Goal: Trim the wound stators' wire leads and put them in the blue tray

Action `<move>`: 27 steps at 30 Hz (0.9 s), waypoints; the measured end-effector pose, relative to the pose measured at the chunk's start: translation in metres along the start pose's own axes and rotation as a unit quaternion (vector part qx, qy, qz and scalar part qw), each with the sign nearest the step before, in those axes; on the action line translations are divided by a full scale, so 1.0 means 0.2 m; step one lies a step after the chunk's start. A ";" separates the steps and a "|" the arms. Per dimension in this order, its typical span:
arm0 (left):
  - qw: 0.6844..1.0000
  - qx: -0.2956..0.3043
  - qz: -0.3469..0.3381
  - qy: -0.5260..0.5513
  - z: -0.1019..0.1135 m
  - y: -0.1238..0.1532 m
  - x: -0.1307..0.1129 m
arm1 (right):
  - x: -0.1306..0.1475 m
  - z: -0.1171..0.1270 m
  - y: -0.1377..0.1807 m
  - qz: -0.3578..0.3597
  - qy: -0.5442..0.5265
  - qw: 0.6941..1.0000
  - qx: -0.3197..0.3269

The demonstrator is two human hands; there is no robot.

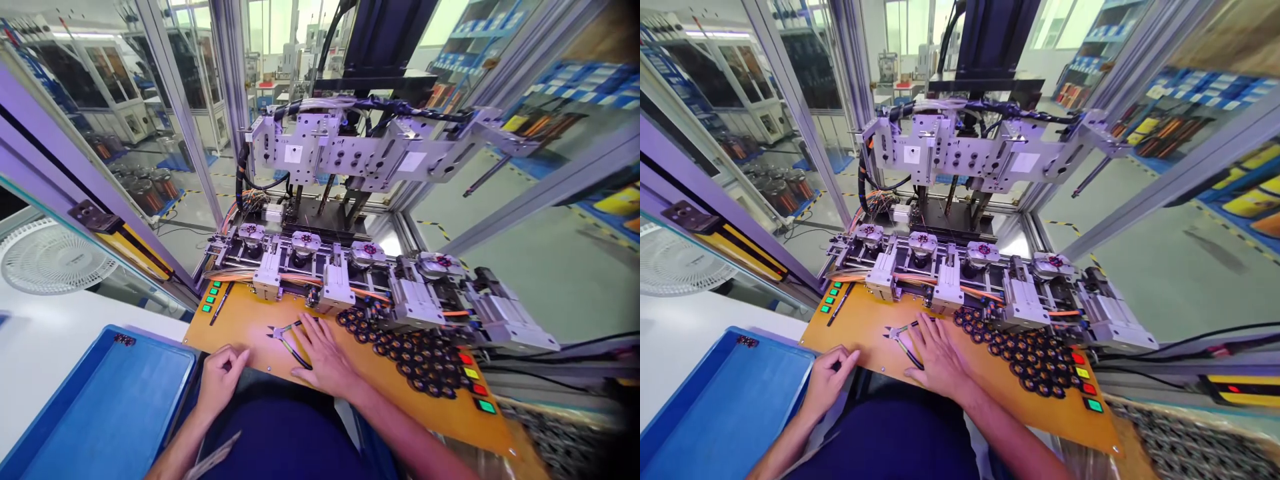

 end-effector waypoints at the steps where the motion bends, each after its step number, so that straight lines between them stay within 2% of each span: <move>1: 1.000 0.004 0.009 0.012 0.01 0.01 0.01 | 0.00 -0.01 -0.01 0.005 0.010 1.000 -0.006; 6: 0.994 0.051 0.053 0.081 -0.01 0.01 0.04 | -0.03 0.00 0.03 0.003 0.019 0.999 -0.045; 11: 0.966 0.160 0.070 0.188 -0.23 -0.06 -0.02 | -0.03 0.05 0.02 -0.003 -0.053 0.995 -0.086; 15: 0.941 0.185 0.059 0.276 -0.36 -0.14 -0.15 | 0.13 0.14 0.01 0.023 -0.167 0.979 -0.116; 19: 0.928 0.185 0.035 0.322 -0.35 -0.19 -0.26 | 0.28 0.25 0.02 0.043 -0.281 0.948 -0.143; 22: 0.924 0.195 0.023 0.327 -0.32 -0.16 -0.27 | 0.33 0.30 0.04 0.030 -0.360 0.921 -0.148; 25: 0.918 0.156 0.086 0.354 -0.29 -0.14 -0.13 | 0.33 0.29 0.03 0.009 -0.449 0.884 -0.127; 27: 0.895 0.169 0.123 0.393 -0.32 -0.14 -0.06 | 0.31 0.22 -0.01 -0.010 -0.530 0.843 -0.087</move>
Point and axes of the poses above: each hand's wrist, its own y-axis away from the middle knuckle, its own z-axis out of the back of the hand, x = y × z, the point moved 10 cm from there along -y, towards the middle knuckle, and after that the axes turned 9 degrees about x, right-handed, at the moved point
